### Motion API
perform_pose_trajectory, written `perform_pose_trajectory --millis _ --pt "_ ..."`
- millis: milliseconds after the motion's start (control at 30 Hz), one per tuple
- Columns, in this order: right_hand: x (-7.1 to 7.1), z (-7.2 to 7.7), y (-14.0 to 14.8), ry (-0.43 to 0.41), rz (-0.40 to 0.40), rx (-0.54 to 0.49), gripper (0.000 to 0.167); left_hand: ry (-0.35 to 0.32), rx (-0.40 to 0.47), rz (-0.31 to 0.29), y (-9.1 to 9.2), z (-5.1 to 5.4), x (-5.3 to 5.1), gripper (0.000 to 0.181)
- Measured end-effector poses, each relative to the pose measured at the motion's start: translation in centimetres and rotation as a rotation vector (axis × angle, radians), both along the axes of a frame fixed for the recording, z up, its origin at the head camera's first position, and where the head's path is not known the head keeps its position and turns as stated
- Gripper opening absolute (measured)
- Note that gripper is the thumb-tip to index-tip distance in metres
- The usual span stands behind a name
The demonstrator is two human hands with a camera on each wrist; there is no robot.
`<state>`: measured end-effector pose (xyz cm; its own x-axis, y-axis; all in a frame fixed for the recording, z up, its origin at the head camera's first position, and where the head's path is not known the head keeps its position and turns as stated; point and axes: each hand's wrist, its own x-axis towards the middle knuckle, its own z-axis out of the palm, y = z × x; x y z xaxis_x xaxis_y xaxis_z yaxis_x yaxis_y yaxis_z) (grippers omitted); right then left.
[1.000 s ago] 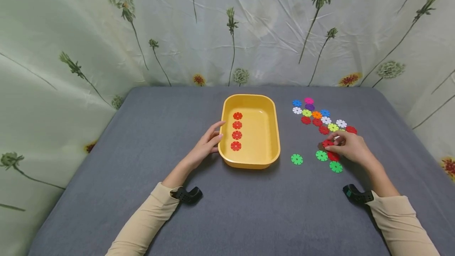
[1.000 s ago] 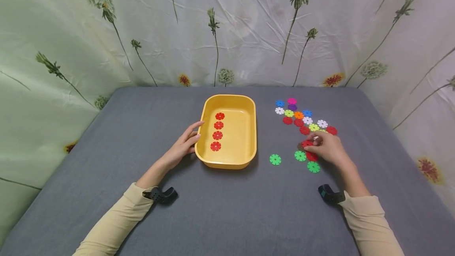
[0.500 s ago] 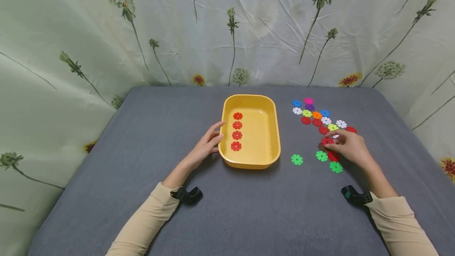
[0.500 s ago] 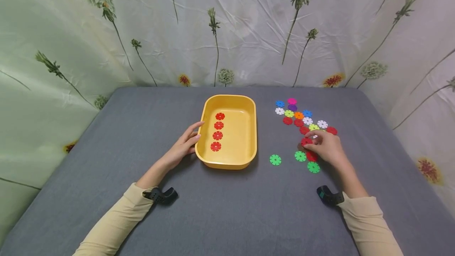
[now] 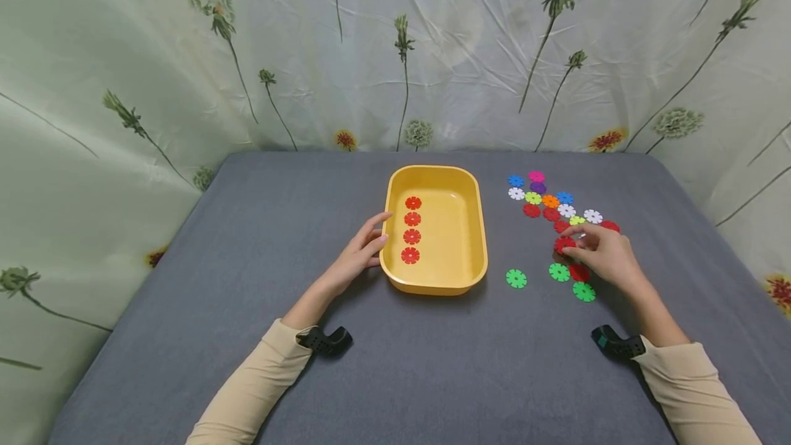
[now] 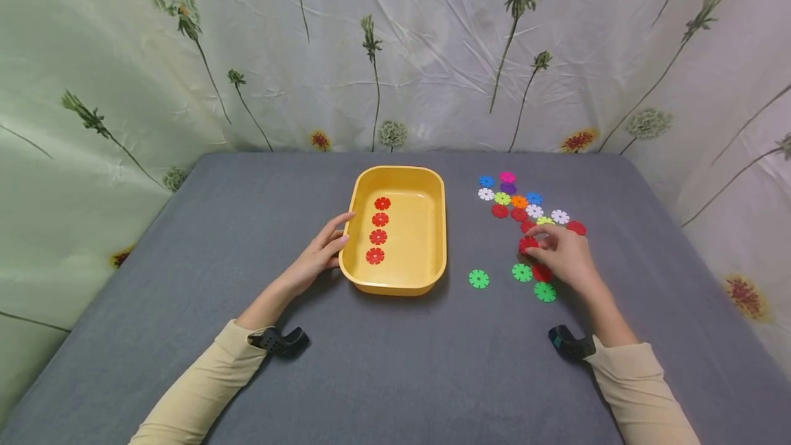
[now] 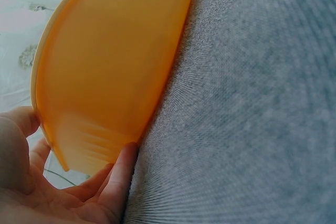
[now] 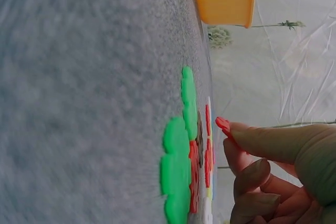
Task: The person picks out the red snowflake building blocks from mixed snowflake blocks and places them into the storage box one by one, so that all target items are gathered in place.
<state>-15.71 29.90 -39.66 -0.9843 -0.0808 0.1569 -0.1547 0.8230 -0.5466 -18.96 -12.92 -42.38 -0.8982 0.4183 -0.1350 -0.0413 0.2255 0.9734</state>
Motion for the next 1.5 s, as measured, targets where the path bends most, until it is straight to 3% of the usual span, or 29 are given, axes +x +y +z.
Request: perform_pose_trajectory --millis 333,600,900,1267,1500 --pt "0.2 0.3 -0.8 0.045 0.002 -0.028 0.027 -0.017 -0.010 0.001 0.1 0.3 0.0 0.049" --pt "0.4 0.5 -1.5 0.053 0.010 -0.041 0.027 -0.047 -0.001 -0.012 0.3 1.1 0.3 0.051" --pt "0.2 0.5 -2.3 0.098 0.040 -0.039 0.023 -0.029 -0.014 0.005 0.2 0.3 0.0 0.048" --pt "0.1 1.6 -3.3 0.089 0.079 -0.061 0.024 -0.017 -0.011 0.004 0.2 0.4 0.0 0.050" --pt "0.3 2.2 -4.4 0.147 0.104 -0.042 0.024 -0.018 -0.004 -0.003 0.1 0.3 0.0 0.050"
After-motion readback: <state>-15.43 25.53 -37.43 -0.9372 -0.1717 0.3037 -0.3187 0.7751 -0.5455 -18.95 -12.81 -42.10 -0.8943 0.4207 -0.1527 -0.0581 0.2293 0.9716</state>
